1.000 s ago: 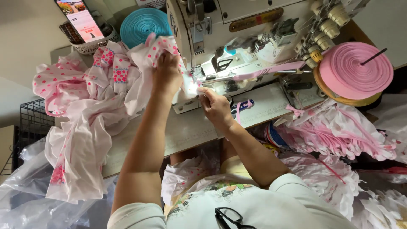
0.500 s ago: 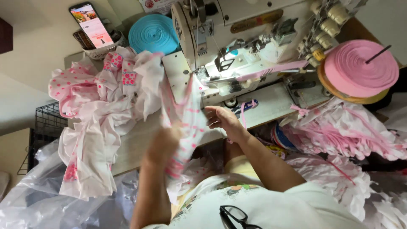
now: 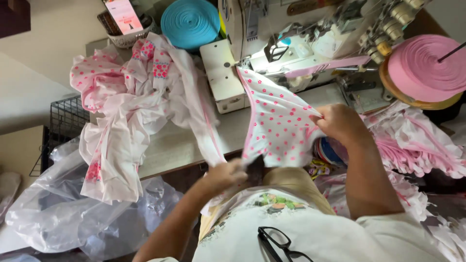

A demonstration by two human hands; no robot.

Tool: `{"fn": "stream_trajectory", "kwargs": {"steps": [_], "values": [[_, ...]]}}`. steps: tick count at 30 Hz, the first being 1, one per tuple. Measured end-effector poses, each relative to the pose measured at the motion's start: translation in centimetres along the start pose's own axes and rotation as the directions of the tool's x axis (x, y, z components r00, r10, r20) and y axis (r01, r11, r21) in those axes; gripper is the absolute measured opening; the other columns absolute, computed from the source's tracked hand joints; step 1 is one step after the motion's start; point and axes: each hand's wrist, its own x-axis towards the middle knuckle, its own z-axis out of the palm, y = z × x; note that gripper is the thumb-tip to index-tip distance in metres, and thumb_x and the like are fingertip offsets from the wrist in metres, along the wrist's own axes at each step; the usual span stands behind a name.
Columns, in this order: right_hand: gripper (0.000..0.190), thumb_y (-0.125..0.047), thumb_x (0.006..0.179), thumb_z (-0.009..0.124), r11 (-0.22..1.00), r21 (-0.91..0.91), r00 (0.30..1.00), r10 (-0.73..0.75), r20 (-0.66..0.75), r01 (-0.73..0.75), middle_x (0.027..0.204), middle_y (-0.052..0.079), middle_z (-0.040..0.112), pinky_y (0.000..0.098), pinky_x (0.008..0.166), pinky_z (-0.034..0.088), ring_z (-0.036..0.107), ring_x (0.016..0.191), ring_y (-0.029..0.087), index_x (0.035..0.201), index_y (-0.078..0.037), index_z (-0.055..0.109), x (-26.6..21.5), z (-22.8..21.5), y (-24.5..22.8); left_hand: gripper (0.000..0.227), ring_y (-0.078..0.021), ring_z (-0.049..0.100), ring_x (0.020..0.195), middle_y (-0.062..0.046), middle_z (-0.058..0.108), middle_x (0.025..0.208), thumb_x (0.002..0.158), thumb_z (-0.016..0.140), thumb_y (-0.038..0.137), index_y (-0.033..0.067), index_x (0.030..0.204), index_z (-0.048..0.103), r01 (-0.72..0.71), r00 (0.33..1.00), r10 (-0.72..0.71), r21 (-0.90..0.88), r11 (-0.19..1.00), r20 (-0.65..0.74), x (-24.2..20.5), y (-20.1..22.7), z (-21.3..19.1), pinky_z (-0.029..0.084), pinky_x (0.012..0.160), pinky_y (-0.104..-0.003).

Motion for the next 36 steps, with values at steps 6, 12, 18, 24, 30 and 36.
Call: {"fn": "stream_trajectory", "kwargs": {"steps": [6,12,18,24,30,36], "values": [[0.042,-0.029,0.102,0.062,0.027,0.455,0.189,-0.931,-0.313,0.89,0.132,0.039,0.05,0.0685,0.095,0.047,0.051,0.118,0.064,0.128,0.003,0.057,1.6,-0.2,-16.8,0.038,-0.0238,0.057,0.112,-0.018,0.05,0.127,0.102,0.048,-0.002,-0.0042,0.14,0.051,-0.389,0.595,0.572,0.421,0.82,-0.565,17.1,-23.8,1.3,0.033,0.111,-0.019],[0.028,-0.037,0.104,0.06,0.242,0.768,0.758,-0.489,-0.431,0.593,0.065,-0.005,0.067,0.026,0.062,0.057,0.069,0.058,0.013,0.085,-0.018,0.067,8.5,12.1,-21.0,0.02,-0.0214,0.062,0.098,-0.01,0.058,0.107,0.101,0.051,0.012,0.0052,0.118,0.058,-0.276,0.632,0.335,0.201,0.94,-0.699,11.4,-23.7,-0.4,0.04,0.097,-0.024],[0.046,-0.021,0.08,0.074,0.589,0.524,0.785,-0.393,-0.479,0.615,0.113,0.009,0.057,0.0425,0.092,0.051,0.062,0.106,0.032,0.122,-0.015,0.056,3.5,20.7,-15.7,0.018,-0.0187,0.069,0.082,-0.001,0.069,0.084,0.099,0.056,0.028,0.0163,0.092,0.067,-0.178,0.642,0.042,-0.096,0.979,-0.766,8.1,-20.1,2.8,0.049,0.08,-0.029],[0.03,-0.037,0.098,0.063,0.709,0.586,0.916,-0.251,-0.312,0.393,0.085,0.015,0.063,0.0494,0.079,0.05,0.061,0.089,0.041,0.085,-0.01,0.059,7.2,20.6,-14.7,0.013,-0.003,0.07,0.076,0.022,0.068,0.072,0.094,0.056,0.041,0.0387,0.085,0.066,-0.175,0.497,0.296,0.24,0.955,-0.816,13.2,-11.3,-7.8,0.053,0.074,-0.022],[0.013,-0.006,0.091,0.067,-0.35,0.928,0.963,-0.269,0.027,-0.124,0.082,0.013,0.075,0.0349,0.061,0.06,0.077,0.071,0.021,0.104,-0.004,0.068,8.0,19.4,-12.1,0.052,-0.0109,0.07,0.077,0.006,0.066,0.093,0.104,0.041,0.033,0.0263,0.156,0.039,-0.176,0.734,0.567,0.701,0.691,-0.375,13.9,0.4,-14.2,0.057,0.066,-0.026],[0.009,-0.01,0.095,0.066,-0.314,0.935,0.963,-0.258,0.083,-0.165,0.081,0.015,0.075,0.0392,0.062,0.063,0.077,0.072,0.024,0.097,-0.003,0.07,2.3,12.5,-10.7,0.057,-0.0271,0.068,0.108,-0.011,0.068,0.12,0.081,0.065,0.033,0.0121,0.134,0.065,0.177,0.534,0.551,0.723,0.668,-0.641,7.2,10.5,-13.1,0.057,0.092,-0.039]]}}
